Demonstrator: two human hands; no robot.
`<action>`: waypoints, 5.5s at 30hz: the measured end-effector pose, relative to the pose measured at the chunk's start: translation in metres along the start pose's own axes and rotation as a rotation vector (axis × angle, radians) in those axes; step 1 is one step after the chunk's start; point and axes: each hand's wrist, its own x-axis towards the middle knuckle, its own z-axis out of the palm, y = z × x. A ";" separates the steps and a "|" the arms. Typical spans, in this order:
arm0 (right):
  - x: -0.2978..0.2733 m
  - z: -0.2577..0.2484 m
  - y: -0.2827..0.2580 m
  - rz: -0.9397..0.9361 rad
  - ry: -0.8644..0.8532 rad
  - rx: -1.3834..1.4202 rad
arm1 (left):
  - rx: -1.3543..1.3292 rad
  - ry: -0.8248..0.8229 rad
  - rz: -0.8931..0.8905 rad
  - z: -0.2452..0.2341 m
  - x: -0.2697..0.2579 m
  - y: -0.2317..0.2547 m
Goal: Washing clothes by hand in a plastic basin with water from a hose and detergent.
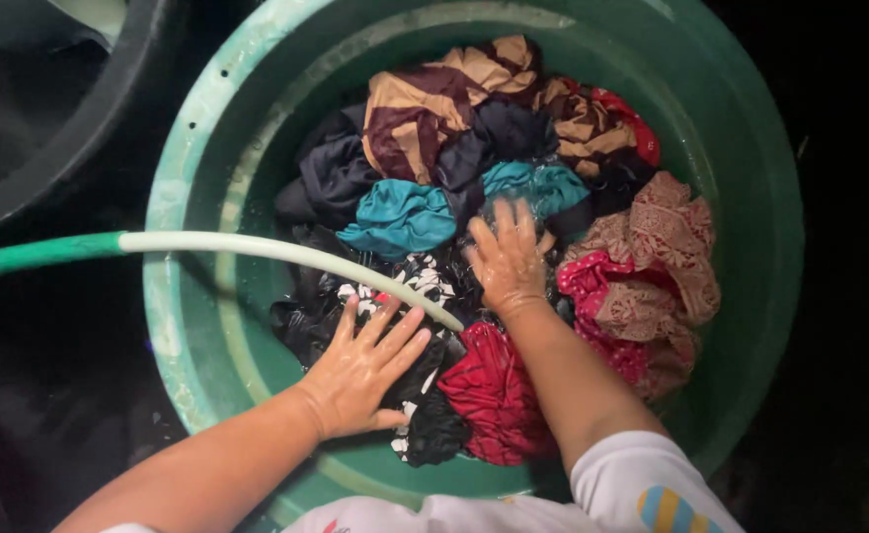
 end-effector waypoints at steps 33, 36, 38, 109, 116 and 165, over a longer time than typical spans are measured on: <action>0.017 -0.023 -0.025 -0.222 0.131 0.033 | -0.112 0.379 -0.061 0.069 0.042 -0.085; 0.012 -0.041 -0.024 -0.177 0.187 0.247 | -0.043 0.313 -0.079 0.057 0.046 -0.080; -0.011 -0.093 -0.033 -0.112 0.157 0.406 | -0.088 0.294 -0.098 0.064 0.042 -0.079; -0.068 -0.147 -0.058 0.651 -0.264 1.578 | -1.176 0.444 -0.405 0.025 0.070 0.089; -0.072 -0.178 -0.127 -0.262 0.254 0.525 | -1.795 0.464 -0.556 0.103 0.105 0.038; -0.075 -0.158 -0.036 0.114 0.052 0.441 | -1.226 0.786 -0.380 -0.006 0.115 0.041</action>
